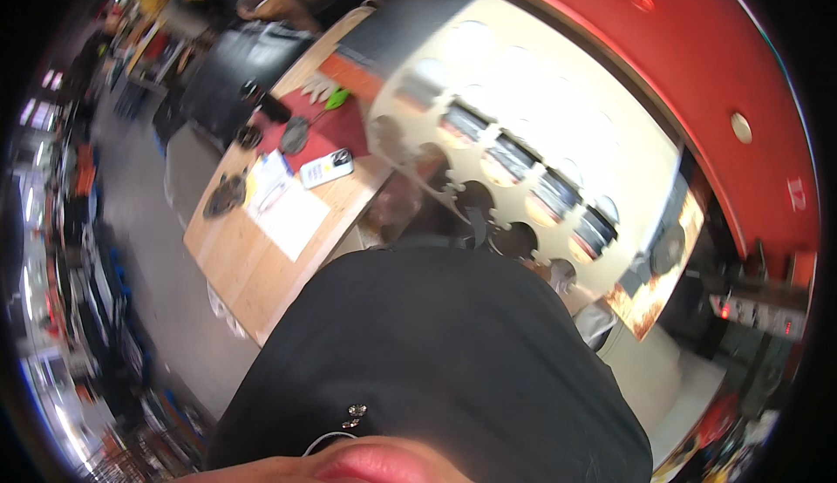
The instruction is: The person ties plastic bags containing dark objects, writes on a notepad, and then rubs a perforated metal sheet with a round polishing pad. The person handles the bags, notepad, pen, and polishing pad during the task.
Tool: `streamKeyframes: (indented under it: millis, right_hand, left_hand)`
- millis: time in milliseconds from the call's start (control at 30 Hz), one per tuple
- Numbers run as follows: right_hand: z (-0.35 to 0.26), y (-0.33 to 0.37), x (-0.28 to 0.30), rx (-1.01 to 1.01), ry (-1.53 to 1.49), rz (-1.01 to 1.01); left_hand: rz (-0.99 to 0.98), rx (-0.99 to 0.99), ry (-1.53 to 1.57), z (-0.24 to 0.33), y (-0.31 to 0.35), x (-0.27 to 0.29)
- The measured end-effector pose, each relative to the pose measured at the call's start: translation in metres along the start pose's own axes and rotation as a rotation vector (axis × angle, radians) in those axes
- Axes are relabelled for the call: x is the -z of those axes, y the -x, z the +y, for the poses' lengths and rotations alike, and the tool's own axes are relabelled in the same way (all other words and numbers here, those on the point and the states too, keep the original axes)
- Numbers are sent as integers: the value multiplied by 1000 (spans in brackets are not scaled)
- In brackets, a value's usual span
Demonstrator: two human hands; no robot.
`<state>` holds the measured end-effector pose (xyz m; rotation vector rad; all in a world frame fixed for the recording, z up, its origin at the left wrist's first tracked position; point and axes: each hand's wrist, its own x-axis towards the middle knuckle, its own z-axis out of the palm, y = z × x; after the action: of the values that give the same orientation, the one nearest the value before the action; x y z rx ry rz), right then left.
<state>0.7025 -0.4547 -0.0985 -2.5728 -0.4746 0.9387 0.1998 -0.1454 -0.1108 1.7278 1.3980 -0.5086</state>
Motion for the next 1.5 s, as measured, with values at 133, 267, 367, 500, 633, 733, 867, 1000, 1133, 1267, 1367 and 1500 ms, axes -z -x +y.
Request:
streamKeyframes:
  millis: [133, 267, 367, 500, 633, 733, 867, 1000, 1133, 1267, 1367, 1500]
  right_hand:
    - [45, 17, 5, -92, -128, 84]
    - [98, 51, -11, -220, -251, 156]
    - [143, 101, -34, -367, -331, 228]
    - [187, 183, -53, -572, -496, 407]
    - [195, 220, -17, -757, -561, 1008]
    - [161, 207, 41, -593, -626, 1430]
    - [68, 166, 117, -354, -587, 1431]
    - [-11, 122, 164, -444, -529, 1157]
    - [-38, 108, 174, -555, -394, 1038]
    - [-39, 104, 173, -545, -349, 1040]
    - [-37, 101, 169, -537, -290, 1058]
    - [-34, 95, 162, -532, -231, 1140]
  left_hand:
    - [-65, -126, -137, 61, -32, 10]
    - [-134, -265, -277, 122, -66, 22]
    - [-168, -380, -383, 170, -89, 39]
    - [-64, -601, -505, 249, -99, 92]
    - [718, -1016, -483, 351, -78, 161]
    - [887, -1070, -115, 435, -74, 173]
    - [717, -1002, -100, 521, -82, 148]
    - [711, -933, -239, 538, -90, 146]
    - [640, -891, -167, 536, -107, 163]
    - [733, -1107, -187, 529, -115, 165]
    - [691, -1105, -159, 524, -109, 161]
    - [725, -1077, -194, 522, -89, 155]
